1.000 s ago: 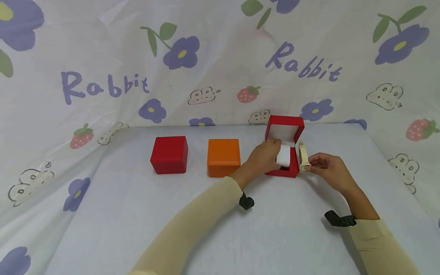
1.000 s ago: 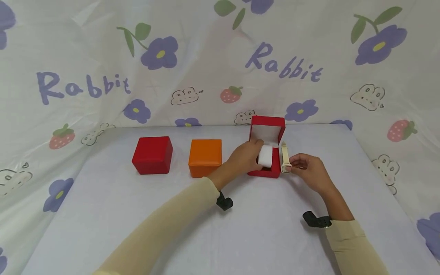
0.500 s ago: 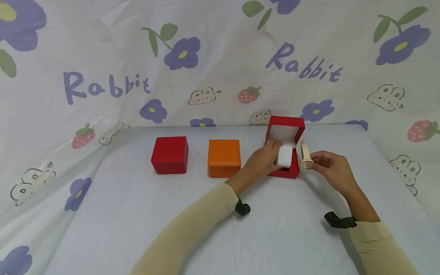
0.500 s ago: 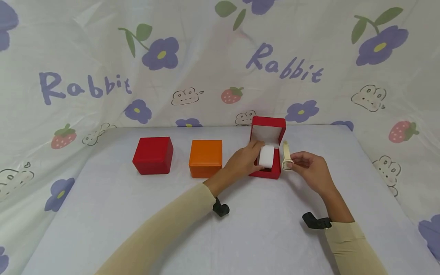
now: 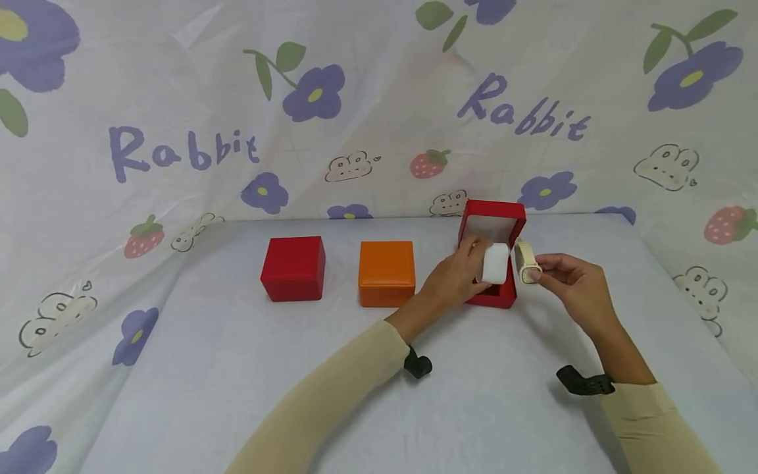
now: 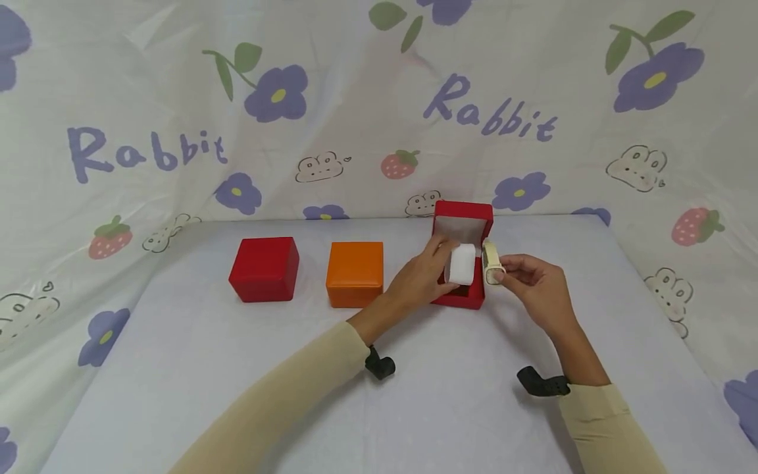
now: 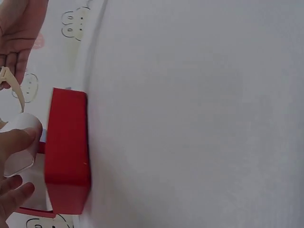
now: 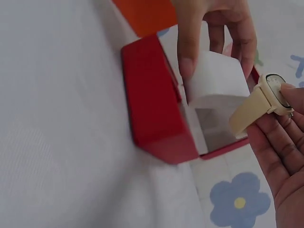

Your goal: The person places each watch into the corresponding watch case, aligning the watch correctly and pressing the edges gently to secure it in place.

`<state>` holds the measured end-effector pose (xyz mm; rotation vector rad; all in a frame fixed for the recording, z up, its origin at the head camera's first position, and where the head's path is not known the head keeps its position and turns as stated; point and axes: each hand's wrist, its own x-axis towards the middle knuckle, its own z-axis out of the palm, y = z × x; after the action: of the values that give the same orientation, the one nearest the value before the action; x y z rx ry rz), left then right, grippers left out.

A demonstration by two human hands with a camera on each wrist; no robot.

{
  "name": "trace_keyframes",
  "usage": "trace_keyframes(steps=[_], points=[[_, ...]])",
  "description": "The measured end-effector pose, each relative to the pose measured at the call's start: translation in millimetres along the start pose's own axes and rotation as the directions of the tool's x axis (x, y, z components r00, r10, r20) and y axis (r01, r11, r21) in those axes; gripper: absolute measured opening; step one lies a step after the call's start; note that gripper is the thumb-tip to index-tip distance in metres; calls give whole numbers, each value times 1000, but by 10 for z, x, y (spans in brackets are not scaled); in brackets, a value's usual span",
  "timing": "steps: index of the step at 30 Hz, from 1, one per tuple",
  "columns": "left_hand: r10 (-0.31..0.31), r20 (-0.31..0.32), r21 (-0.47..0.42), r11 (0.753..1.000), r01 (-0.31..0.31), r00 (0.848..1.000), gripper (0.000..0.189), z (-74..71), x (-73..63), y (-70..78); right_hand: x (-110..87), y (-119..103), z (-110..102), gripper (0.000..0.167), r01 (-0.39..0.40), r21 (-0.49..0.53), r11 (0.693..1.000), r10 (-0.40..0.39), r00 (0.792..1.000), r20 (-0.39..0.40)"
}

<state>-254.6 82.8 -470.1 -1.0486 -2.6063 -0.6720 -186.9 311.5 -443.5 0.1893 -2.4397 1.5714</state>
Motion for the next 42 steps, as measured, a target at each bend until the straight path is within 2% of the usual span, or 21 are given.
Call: trace_keyframes(steps=[4,10,15,20,24,28,30,42], points=[[-41,-19,-86,996,39,999,82,-124,-40,61,-12,-128,12,31,-3,56,998,3,1000,-11],[-97,-26,-231,969,88,995,82,-368,-151,167,-21,-296,38,32,-15,157,987,20,999,-27],[-114,-44,-294,951,96,992,80,-517,-264,194,-29,-432,74,34,-8,330,944,16,1000,-21],[-125,-60,-355,930,96,990,79,-665,-394,208,-5,-538,150,31,34,442,896,-36,999,-2],[-145,-78,-434,896,97,986,78,-799,-488,211,28,-619,234,30,50,461,886,-58,998,2],[-168,-102,-545,834,87,981,78,-930,-563,199,46,-697,311,31,54,458,887,-63,998,5],[-175,-110,-573,816,81,978,78,-995,-593,187,50,-730,345,32,52,460,886,-64,998,10],[-209,-159,-642,764,59,965,80,-1239,-724,49,117,-906,565,34,32,469,883,-62,997,48]])
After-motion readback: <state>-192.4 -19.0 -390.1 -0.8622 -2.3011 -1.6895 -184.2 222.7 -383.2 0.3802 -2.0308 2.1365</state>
